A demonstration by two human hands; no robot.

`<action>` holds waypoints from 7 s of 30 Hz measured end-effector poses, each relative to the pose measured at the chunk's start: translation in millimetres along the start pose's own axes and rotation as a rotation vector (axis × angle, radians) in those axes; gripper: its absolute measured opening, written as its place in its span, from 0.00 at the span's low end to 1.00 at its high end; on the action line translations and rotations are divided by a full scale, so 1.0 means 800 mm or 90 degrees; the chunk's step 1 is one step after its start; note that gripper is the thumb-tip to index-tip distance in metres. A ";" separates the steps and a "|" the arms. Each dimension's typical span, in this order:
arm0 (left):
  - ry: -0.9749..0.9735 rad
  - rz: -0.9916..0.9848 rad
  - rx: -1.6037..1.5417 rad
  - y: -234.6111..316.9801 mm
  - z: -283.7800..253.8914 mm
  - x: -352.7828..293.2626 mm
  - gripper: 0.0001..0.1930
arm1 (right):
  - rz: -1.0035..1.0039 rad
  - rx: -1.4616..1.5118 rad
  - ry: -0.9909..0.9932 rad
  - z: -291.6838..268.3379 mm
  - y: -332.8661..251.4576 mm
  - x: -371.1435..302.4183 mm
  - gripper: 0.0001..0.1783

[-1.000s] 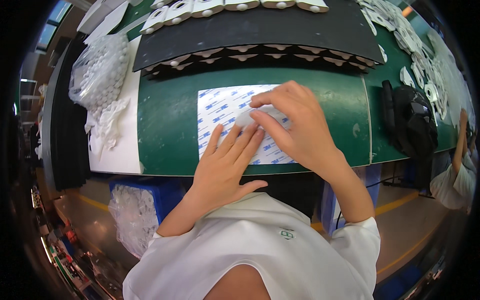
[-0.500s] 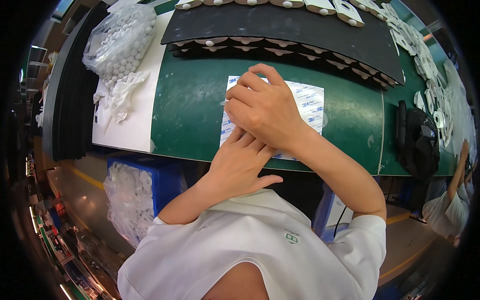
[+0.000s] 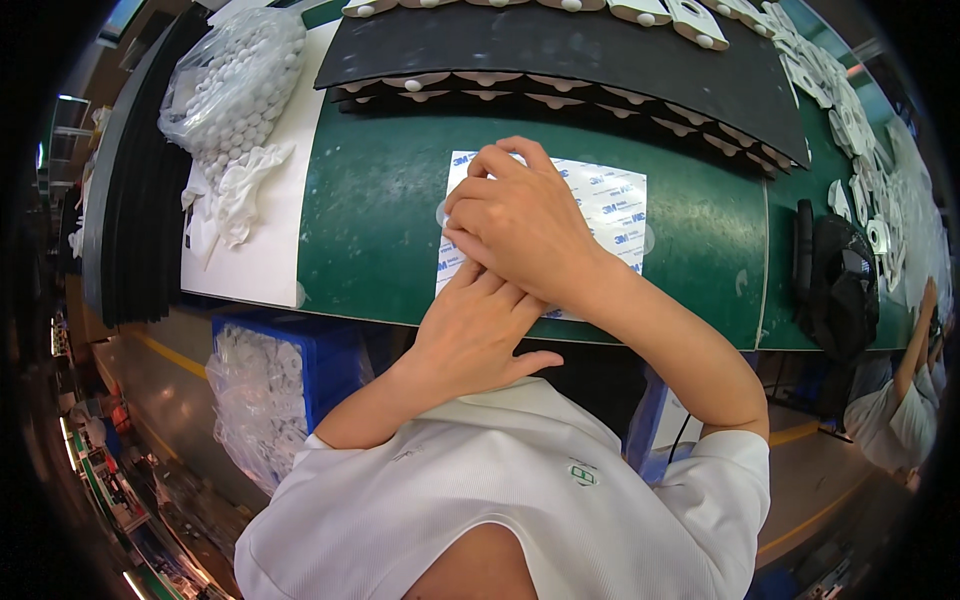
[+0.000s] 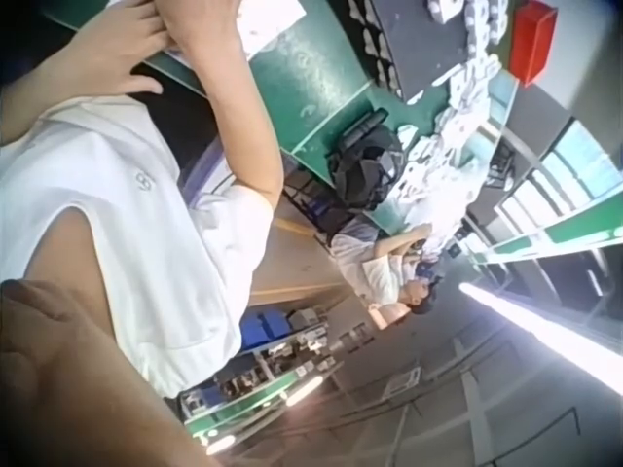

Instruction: Assembling small white plastic components and applying adhesive strips at a factory workbench.

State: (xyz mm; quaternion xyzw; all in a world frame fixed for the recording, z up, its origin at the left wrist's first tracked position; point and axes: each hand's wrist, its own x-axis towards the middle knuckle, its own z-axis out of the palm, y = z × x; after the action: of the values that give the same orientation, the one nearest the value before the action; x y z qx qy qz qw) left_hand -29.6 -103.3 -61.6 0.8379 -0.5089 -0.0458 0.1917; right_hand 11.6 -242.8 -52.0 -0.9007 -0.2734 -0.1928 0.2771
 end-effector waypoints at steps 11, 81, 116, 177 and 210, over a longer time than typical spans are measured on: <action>-0.037 -0.070 -0.121 0.004 0.004 0.001 0.38 | 0.007 -0.006 -0.080 0.001 -0.037 -0.015 0.15; 0.148 -0.200 -0.220 -0.153 -0.082 0.061 0.03 | 0.609 0.148 -0.023 -0.152 0.085 -0.094 0.16; 0.226 -0.059 -0.110 -0.112 -0.065 0.011 0.11 | 0.411 0.054 0.216 -0.104 0.039 -0.134 0.08; -0.005 0.048 -0.066 -0.017 -0.031 0.001 0.40 | 0.341 0.405 0.060 -0.109 0.051 -0.023 0.15; 0.165 -0.004 0.116 -0.014 -0.016 -0.025 0.30 | 0.110 0.283 -0.308 -0.015 0.024 0.053 0.13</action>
State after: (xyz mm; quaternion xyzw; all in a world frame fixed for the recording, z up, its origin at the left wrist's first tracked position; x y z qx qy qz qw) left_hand -26.2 -77.7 -55.9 0.8522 -0.4796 0.1084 0.1789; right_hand 53.9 -246.5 -29.1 -0.8577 -0.2892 0.1155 0.4092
